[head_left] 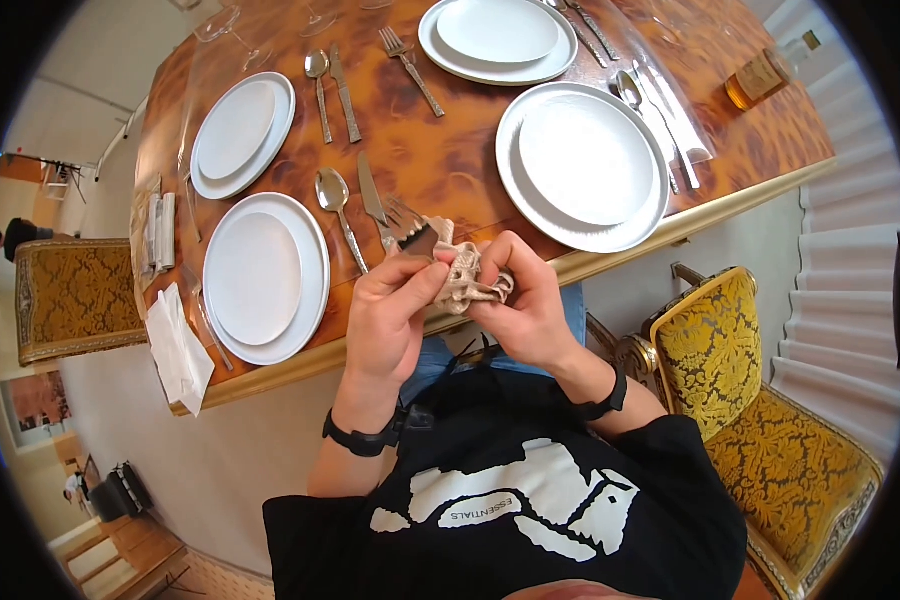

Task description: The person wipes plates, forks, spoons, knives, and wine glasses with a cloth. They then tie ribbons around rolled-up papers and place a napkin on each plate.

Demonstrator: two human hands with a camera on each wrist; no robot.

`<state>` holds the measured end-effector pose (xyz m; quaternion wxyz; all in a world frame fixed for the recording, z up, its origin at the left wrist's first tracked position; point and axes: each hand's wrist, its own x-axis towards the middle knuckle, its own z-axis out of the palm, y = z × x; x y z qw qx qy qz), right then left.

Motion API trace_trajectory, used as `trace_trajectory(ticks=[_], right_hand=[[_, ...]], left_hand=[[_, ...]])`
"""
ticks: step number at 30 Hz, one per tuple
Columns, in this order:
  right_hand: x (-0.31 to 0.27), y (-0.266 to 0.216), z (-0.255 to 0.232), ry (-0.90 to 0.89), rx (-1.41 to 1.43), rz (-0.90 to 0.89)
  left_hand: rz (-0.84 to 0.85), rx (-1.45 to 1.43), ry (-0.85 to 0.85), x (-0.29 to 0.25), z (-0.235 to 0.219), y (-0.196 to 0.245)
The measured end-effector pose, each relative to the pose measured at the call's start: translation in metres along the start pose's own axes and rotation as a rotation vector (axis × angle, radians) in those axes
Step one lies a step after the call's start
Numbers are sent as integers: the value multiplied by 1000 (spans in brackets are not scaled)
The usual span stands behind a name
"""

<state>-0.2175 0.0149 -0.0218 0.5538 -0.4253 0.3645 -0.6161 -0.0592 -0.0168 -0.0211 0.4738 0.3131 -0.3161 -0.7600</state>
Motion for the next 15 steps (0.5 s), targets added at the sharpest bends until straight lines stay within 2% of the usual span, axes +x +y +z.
trace_trajectory(ticks=[1,3,4,9,11,13,15], right_hand=[[-3,1,-6,-2,2,0],[-10,6,-26,-85,-253,11],[-14,7,-31,-92,-301,7],[-29,3,-56,-145,-375,22],[-36,-5,-68,-157,-450,-16],[-41,-18,-82,-112,-399,23],[-40,-49,-89,183,-365,43]], left_hand=[[1,1,2,2,3,1],[28,-157,84,9,11,7],[82,-137,114,14,9,11],[46,-70,140,46,-1,29],[19,230,262,60,-1,33],[-5,324,223,74,-1,19],[-86,681,134,85,3,1]])
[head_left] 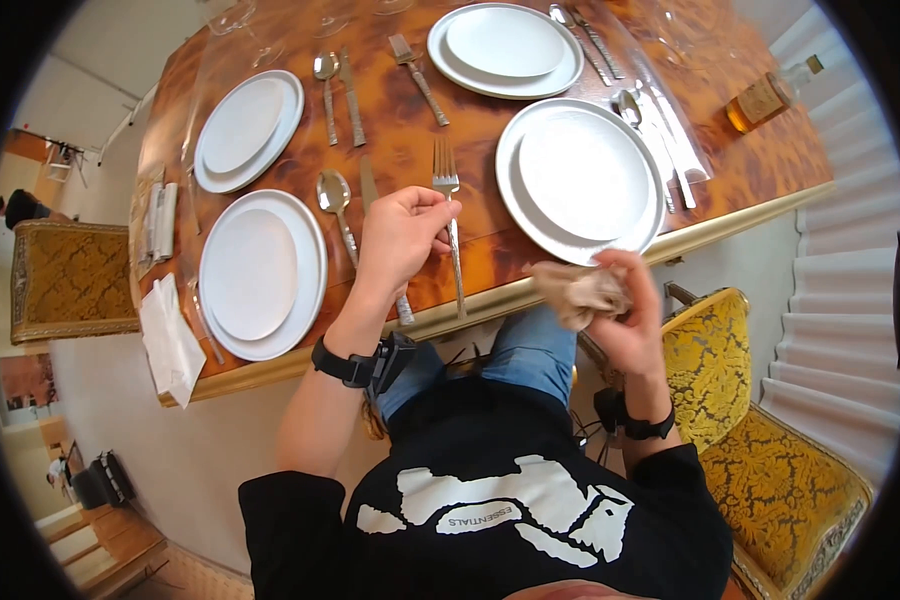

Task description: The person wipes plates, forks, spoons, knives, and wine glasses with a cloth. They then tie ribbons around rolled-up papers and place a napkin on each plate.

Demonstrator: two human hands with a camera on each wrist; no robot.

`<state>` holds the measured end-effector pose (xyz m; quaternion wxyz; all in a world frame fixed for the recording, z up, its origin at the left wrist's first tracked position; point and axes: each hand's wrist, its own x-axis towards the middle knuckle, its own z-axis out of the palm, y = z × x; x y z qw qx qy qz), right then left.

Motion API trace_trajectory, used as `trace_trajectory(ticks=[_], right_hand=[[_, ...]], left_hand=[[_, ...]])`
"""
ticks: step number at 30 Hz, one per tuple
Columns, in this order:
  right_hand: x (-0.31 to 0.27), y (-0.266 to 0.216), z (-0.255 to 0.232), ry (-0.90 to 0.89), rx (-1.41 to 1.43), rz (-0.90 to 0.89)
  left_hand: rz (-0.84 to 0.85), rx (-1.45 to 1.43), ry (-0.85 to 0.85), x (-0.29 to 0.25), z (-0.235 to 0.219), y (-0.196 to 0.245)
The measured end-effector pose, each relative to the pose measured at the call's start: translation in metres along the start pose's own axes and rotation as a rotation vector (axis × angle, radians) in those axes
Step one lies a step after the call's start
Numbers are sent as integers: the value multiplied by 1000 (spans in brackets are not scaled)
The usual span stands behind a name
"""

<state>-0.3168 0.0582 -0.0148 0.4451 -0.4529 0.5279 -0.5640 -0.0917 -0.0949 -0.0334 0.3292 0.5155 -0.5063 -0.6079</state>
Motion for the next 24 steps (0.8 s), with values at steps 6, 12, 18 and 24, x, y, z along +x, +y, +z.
trace_trajectory(ticks=[6,12,18,24], right_hand=[[52,-13,-114,372,-493,-118],[96,13,-140,281,-1143,-8],[117,19,-133,264,-1282,-74],[121,14,-130,276,-1316,23]], left_hand=[[65,333,55,17,31,2],[320,739,158,24,28,-13],[481,789,212,20,31,-14],[471,811,236,23,31,-15]])
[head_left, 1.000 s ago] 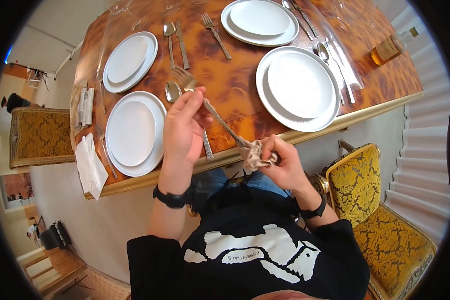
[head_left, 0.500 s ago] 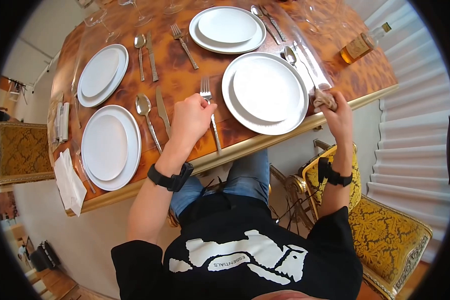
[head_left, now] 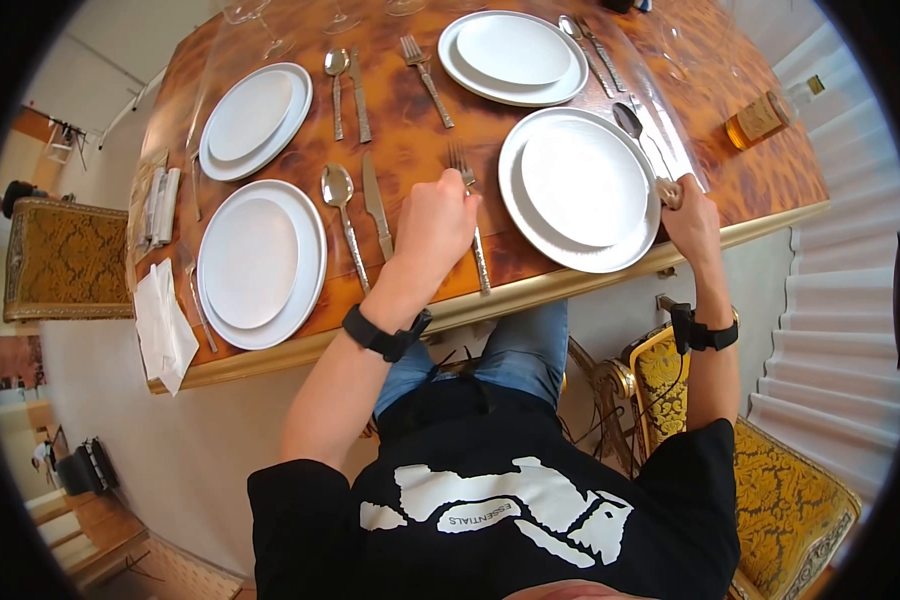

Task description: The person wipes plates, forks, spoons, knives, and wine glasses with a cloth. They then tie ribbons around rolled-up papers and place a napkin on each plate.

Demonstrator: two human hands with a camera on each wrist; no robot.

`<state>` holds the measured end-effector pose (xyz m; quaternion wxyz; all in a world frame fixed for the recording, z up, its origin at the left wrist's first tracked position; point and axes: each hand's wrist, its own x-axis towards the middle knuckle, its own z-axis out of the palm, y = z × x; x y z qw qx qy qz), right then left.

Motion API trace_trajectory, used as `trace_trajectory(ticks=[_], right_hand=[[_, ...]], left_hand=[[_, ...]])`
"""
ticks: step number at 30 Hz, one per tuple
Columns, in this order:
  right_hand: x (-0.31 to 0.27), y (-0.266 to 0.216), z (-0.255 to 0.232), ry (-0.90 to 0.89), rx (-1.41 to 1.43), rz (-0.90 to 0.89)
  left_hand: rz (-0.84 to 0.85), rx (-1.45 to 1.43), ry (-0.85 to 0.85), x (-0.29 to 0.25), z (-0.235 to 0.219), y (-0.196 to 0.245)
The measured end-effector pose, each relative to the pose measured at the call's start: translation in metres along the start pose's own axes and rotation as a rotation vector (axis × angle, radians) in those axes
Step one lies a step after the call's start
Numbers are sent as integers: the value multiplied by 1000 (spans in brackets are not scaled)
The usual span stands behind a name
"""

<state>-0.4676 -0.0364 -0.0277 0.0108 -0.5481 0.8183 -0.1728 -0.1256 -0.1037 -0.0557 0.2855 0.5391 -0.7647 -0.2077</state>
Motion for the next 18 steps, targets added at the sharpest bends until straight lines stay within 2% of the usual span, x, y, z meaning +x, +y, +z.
trace_trajectory(ticks=[2,5,10,12,13,14,15,16,17,18], right_hand=[[-3,-2,-6,-4,25,3],[-2,4,-15,17,148,103],[-14,8,-42,131,269,44],[-21,16,-50,123,560,-2],[-29,12,-54,113,564,0],[-38,4,-58,95,727,56],[-49,-4,-58,79,888,113],[-61,-16,-54,76,891,118],[-76,-33,-48,0,1053,7],[-89,-51,-42,-77,1211,-110]], left_hand=[[19,7,13,2,1,1],[4,-5,8,6,5,2],[-20,-51,-15,-5,-18,13],[15,-90,-55,-26,-43,26],[57,-135,-95,-38,-55,32],[51,-130,-100,-49,-67,40],[-13,-255,-212,-61,-79,47],[-76,-381,-324,-70,-84,51],[-79,-378,-328,-78,-82,54],[-141,-613,-305,-85,-76,58]])
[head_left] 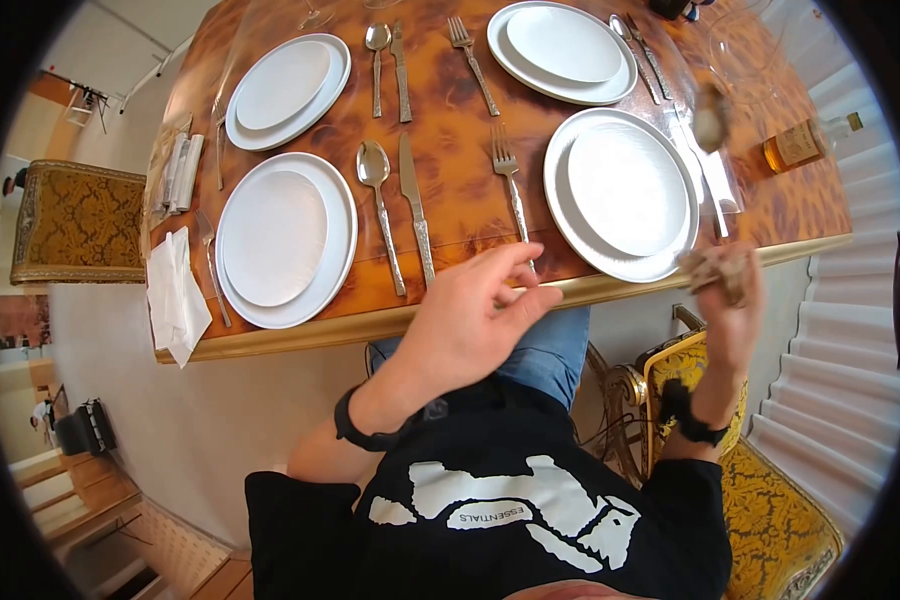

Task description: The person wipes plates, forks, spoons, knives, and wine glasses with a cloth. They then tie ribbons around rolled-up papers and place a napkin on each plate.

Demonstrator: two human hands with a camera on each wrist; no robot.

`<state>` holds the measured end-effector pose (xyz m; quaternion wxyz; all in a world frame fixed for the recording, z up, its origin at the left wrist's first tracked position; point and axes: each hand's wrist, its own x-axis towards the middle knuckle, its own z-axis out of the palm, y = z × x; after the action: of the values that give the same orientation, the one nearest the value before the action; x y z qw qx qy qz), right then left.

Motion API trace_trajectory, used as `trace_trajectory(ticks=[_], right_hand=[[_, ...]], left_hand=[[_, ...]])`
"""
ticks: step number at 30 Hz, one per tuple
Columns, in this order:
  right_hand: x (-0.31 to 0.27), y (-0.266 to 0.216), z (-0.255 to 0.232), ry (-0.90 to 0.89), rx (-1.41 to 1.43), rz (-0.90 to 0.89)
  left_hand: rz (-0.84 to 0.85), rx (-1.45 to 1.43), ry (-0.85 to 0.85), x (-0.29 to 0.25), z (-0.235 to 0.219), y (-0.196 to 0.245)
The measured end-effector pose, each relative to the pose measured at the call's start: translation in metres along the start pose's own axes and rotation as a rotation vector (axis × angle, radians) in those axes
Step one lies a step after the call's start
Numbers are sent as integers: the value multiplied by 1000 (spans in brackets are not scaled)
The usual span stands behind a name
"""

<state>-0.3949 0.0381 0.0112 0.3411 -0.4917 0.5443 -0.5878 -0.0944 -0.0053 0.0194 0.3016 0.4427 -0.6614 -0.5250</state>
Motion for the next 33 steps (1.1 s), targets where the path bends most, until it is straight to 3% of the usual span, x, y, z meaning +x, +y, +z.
trace_trajectory(ticks=[1,2,4,6,8,10,12,14,16,18,20,23,24,25,26,28,31,32,33], right_hand=[[-10,2,23,-25,102,108],[-19,5,44,-49,203,215],[-24,6,78,-304,115,254],[-26,1,107,-379,158,313],[-22,5,112,-438,52,284],[-14,3,107,-409,-28,252],[4,3,105,-130,242,247],[18,10,118,65,245,55],[17,18,132,-67,166,-35],[10,17,144,-245,-125,-183],[10,15,150,-218,127,37],[17,15,152,-85,194,77],[17,12,153,-73,221,119],[14,14,154,-74,223,120],[8,17,156,-113,153,28],[5,19,156,-155,81,-64],[10,26,152,21,-64,-186],[13,15,151,80,154,-24],[23,17,149,126,206,-40]], left_hand=[[-17,-242,17,0,7,-2],[-15,-243,14,2,14,-6],[-48,-534,-44,8,23,-13],[3,-503,-17,14,21,-14],[-64,-560,50,14,15,-27],[-176,-662,71,11,3,-38],[-341,-614,-24,6,-10,-34],[-347,-590,-96,0,-8,-30],[-309,-536,-188,-2,-1,-31],[-321,-556,-212,-6,5,-29],[-309,-515,-234,-9,0,-27],[-336,-426,-420,-13,-14,-30],[-340,-427,-417,-14,-11,-28],[-324,-521,-296,-13,-7,-24],[-305,-614,-173,-12,-4,-22],[-367,-637,-162,-9,-6,-30],[-418,-576,-250,-11,-11,-34],[-425,-575,-251,-12,-8,-34],[-397,-730,-150,-13,-4,-33]])
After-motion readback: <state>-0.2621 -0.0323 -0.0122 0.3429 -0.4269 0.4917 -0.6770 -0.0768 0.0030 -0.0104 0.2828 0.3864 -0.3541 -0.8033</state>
